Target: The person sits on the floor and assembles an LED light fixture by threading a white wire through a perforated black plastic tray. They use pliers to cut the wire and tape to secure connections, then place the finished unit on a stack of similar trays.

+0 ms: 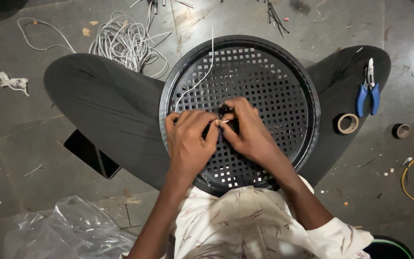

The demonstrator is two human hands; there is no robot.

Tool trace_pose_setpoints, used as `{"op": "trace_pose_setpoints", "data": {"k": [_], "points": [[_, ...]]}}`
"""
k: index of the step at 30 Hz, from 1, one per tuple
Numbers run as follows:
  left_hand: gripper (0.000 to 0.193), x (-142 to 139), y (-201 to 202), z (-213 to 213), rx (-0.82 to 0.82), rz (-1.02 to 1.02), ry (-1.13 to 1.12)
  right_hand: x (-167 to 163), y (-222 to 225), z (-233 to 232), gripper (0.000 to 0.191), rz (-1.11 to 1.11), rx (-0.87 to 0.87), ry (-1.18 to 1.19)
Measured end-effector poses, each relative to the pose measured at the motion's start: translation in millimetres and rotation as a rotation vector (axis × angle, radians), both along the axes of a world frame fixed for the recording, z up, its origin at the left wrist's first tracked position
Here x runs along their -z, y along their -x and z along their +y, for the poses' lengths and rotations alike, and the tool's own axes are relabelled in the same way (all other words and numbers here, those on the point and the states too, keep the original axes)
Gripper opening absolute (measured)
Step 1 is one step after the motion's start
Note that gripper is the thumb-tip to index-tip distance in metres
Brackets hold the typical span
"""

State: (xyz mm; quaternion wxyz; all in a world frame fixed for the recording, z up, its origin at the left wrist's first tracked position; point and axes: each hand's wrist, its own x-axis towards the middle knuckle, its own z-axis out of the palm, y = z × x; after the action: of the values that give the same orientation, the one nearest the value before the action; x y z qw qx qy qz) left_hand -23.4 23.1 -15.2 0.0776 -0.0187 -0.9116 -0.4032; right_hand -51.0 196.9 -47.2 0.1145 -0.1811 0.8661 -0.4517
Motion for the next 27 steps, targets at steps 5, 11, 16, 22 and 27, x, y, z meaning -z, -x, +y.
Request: {"op": "trace_pose_setpoints", "data": {"k": [5, 11, 16, 22, 27], "points": [[0.009, 2, 1, -8, 0.022, -0.001, 0.023, -9, 1, 2, 0.045, 0.065, -0.017, 0.088], [0.013, 2, 0, -15, 0.043, -0.024, -0.007, -12, 2, -6, 0.039, 0.098, -0.026, 0.105], [0.006, 2, -3, -18, 0.056, -0.077, -0.029, -12, 3, -11, 0.040, 0.220, -0.116, -0.006], [0.006, 3, -5, -21, 0.073, -0.017, 0.026, -15, 2, -11, 0.042, 0.333, -0.232, -0.104], [0.006, 1, -7, -25, 0.084, -0.048, 0.028, -15, 3, -8, 0.038, 0.199, -0.125, 0.040]]}}
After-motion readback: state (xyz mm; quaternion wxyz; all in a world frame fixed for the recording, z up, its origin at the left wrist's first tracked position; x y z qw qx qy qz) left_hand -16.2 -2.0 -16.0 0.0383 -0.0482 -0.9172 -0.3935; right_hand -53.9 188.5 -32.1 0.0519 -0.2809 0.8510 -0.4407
